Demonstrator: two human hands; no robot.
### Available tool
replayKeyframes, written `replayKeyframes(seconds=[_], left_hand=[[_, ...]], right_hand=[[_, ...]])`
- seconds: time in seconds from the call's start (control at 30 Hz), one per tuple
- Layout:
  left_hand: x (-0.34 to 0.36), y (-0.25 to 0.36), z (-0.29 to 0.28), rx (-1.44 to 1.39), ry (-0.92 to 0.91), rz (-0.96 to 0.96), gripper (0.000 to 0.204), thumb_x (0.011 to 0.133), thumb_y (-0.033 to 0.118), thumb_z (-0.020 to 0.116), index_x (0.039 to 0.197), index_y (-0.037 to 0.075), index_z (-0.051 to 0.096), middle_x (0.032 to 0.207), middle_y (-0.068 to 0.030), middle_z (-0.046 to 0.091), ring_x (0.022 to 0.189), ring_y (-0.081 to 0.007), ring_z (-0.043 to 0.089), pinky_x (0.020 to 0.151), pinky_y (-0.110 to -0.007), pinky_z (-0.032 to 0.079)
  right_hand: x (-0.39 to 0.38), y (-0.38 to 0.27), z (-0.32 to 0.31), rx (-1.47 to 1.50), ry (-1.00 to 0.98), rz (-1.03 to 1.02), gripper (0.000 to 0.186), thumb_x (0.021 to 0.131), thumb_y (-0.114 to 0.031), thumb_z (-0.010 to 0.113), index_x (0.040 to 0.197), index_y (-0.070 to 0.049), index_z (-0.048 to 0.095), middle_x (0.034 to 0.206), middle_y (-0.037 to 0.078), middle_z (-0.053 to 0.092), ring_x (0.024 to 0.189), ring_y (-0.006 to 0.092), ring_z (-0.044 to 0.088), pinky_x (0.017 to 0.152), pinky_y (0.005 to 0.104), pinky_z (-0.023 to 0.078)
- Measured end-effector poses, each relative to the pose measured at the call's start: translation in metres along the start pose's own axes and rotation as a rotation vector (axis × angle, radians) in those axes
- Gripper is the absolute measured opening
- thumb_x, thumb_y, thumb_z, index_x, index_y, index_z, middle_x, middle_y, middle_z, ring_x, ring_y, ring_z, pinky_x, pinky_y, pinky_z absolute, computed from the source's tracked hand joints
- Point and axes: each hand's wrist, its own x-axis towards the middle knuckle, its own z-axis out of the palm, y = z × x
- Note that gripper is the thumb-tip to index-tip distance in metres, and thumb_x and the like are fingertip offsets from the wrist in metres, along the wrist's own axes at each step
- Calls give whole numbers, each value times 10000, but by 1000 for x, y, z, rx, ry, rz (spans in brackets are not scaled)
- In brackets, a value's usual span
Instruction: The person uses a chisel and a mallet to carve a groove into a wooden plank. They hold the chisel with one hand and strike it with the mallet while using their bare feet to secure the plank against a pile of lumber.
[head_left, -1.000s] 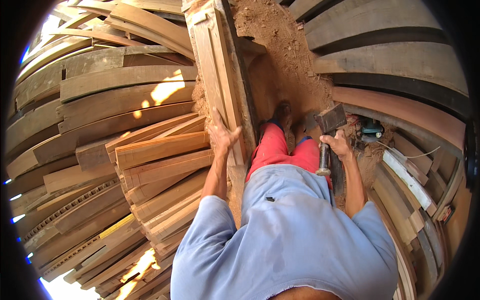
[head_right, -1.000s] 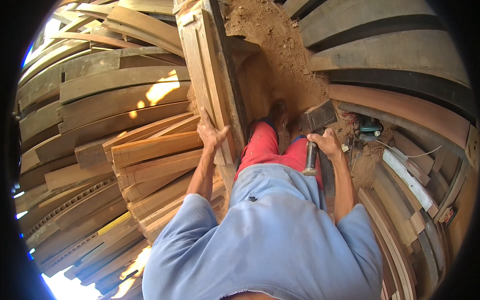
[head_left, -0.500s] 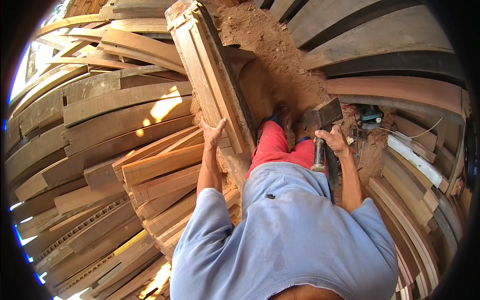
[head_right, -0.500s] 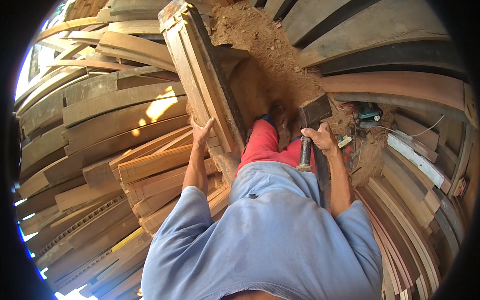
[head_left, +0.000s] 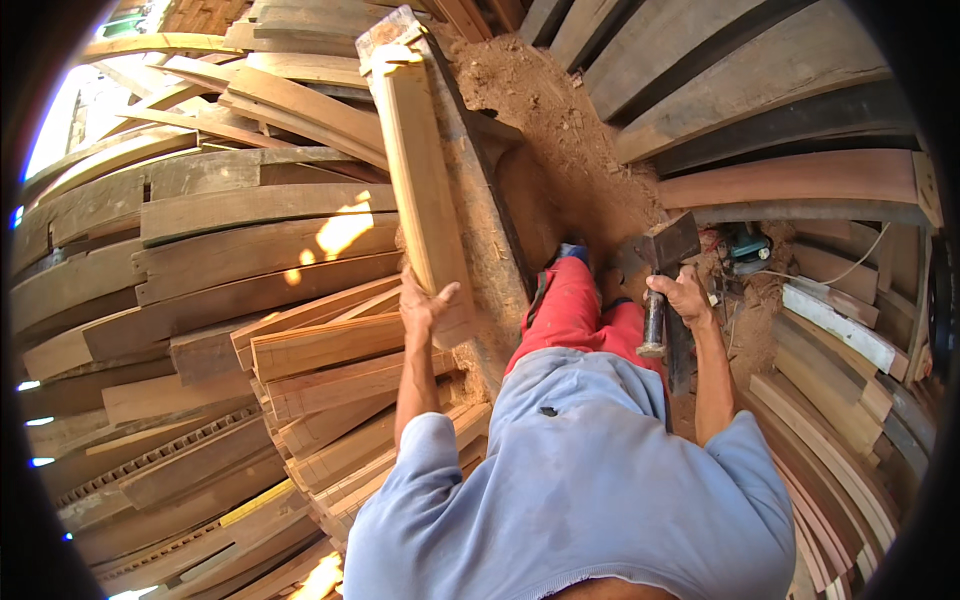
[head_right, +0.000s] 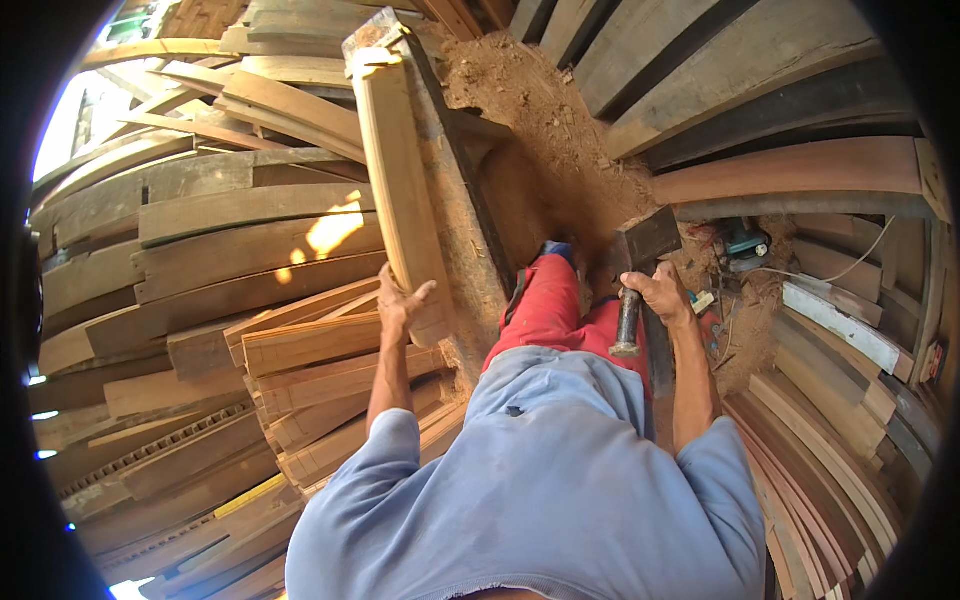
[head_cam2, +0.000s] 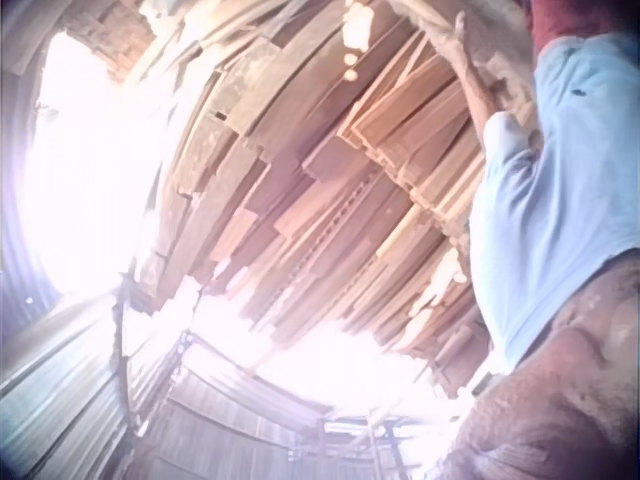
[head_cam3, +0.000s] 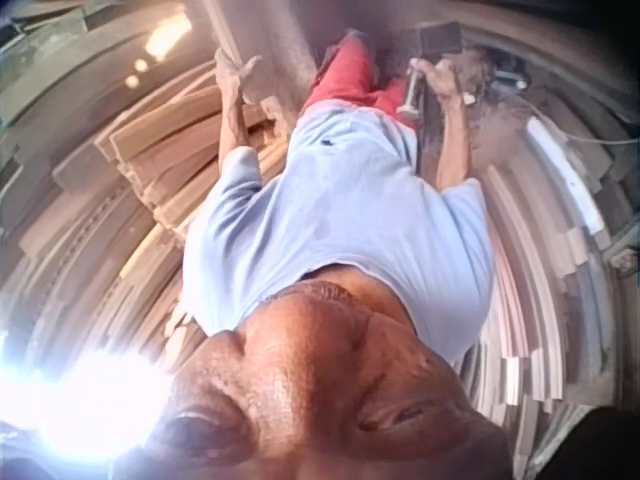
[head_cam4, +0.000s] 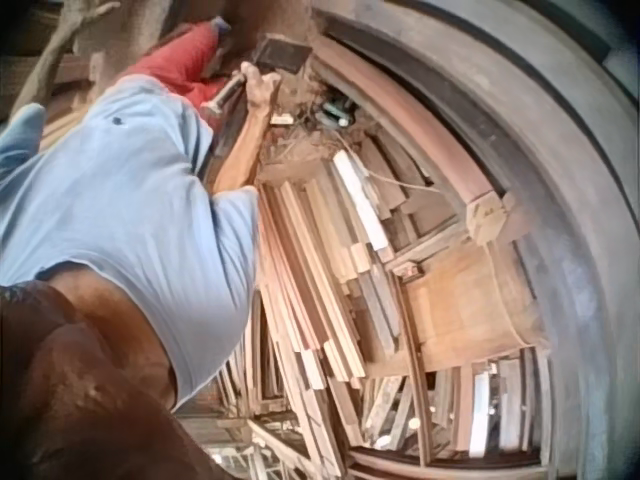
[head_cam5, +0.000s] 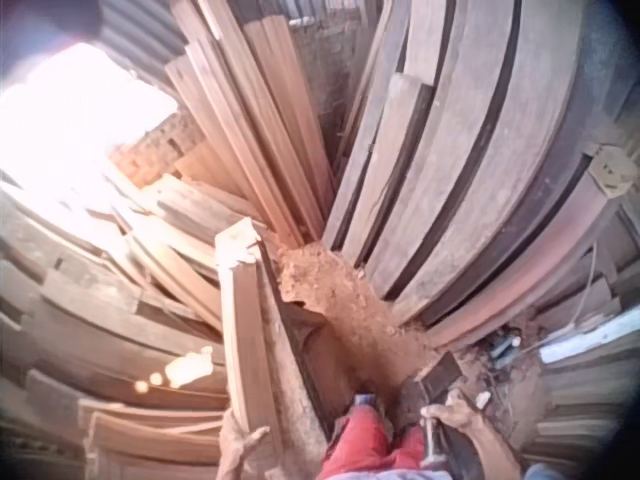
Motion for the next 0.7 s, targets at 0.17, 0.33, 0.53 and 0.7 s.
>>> replayKeyframes(seconds=[0.17,0.33,0.53,0.7], left_hand=[[-20,-16,52,123,284,238,734,754,333,838,1299,24,457,1094,-268,686,1042,-424,685,885,-500,551],[-23,7,32,-99,34,46,651,774,303,796,1238,3,451,995,-281,704,939,-464,700,824,-516,566],[-26,17,34,-184,-55,84,750,784,284,752,1364,-12,381,1173,-329,642,1072,-464,658,896,-510,541],[-1,41,17,-159,-14,51,834,797,271,745,1429,-72,321,1256,-333,604,1153,-451,625,973,-515,522]], right_hand=[[-14,14,38,138,-8,-87,270,818,-233,804,790,14,699,702,84,690,631,153,672,602,313,544],[-43,39,74,175,56,-197,311,820,-260,799,891,20,685,755,100,704,624,162,666,620,310,547],[-108,87,106,112,109,-327,270,851,-236,776,905,7,669,760,82,691,659,159,690,630,312,569],[-156,103,118,53,142,-417,247,852,-209,767,893,15,672,762,86,695,698,171,703,655,322,571]])
